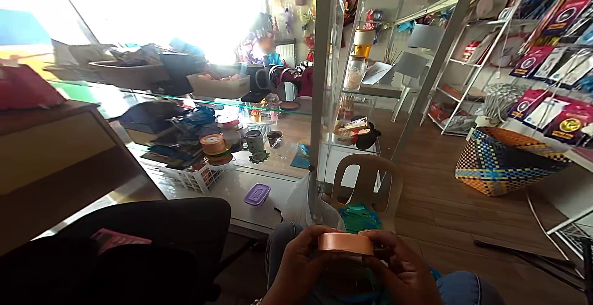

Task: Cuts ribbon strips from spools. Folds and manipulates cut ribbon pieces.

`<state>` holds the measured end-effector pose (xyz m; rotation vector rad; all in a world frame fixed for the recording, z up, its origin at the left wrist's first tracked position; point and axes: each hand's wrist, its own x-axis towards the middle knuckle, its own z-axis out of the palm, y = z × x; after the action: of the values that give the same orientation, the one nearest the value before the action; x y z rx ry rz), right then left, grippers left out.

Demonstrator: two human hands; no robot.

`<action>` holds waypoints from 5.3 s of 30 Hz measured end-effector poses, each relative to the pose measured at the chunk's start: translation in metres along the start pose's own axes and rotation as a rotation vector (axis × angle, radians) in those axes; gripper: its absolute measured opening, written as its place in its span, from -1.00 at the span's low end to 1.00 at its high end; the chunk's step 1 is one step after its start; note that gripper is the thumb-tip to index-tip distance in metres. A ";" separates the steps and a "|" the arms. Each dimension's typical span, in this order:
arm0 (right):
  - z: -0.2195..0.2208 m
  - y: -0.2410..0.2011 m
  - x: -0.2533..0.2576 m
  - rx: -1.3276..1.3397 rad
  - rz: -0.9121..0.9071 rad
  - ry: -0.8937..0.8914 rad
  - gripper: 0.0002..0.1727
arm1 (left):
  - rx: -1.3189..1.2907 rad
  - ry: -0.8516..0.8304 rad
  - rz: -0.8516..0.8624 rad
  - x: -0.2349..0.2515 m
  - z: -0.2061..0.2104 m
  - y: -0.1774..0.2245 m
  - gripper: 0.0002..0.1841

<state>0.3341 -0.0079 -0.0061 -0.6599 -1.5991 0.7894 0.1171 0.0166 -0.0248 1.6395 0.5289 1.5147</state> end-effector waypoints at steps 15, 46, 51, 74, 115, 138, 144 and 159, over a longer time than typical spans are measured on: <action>-0.001 -0.017 -0.002 -0.095 0.017 0.071 -0.76 | 0.104 0.098 0.225 -0.003 0.008 -0.018 -0.73; 0.052 0.054 0.007 -0.044 0.359 -0.204 -0.66 | 0.668 0.260 -0.031 -0.069 -0.040 -0.026 -0.70; 0.081 0.097 0.004 -0.125 0.136 -0.217 -0.71 | 0.524 0.226 -0.265 -0.078 -0.058 -0.036 -0.61; 0.083 0.105 -0.033 -0.008 0.157 -0.062 -0.66 | 0.277 0.334 -0.174 -0.093 -0.035 -0.053 -0.58; 0.091 0.083 -0.027 -0.134 0.063 -0.225 -0.70 | 0.570 0.197 -0.120 -0.082 -0.041 -0.055 -0.36; 0.081 0.075 0.009 -0.707 -0.258 -0.319 -0.84 | 0.921 0.161 -0.195 -0.062 -0.038 -0.058 -0.27; 0.081 0.073 0.017 -0.803 -0.284 -0.376 -0.87 | 0.974 0.145 -0.159 -0.061 -0.036 -0.060 -0.30; 0.096 0.073 0.020 -0.871 -0.258 -0.297 -0.91 | 0.921 0.090 -0.166 -0.059 -0.041 -0.060 -0.30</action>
<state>0.2361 0.0389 -0.0609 -0.9391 -2.2560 -0.0476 0.0802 0.0168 -0.1105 2.1089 1.5357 1.2847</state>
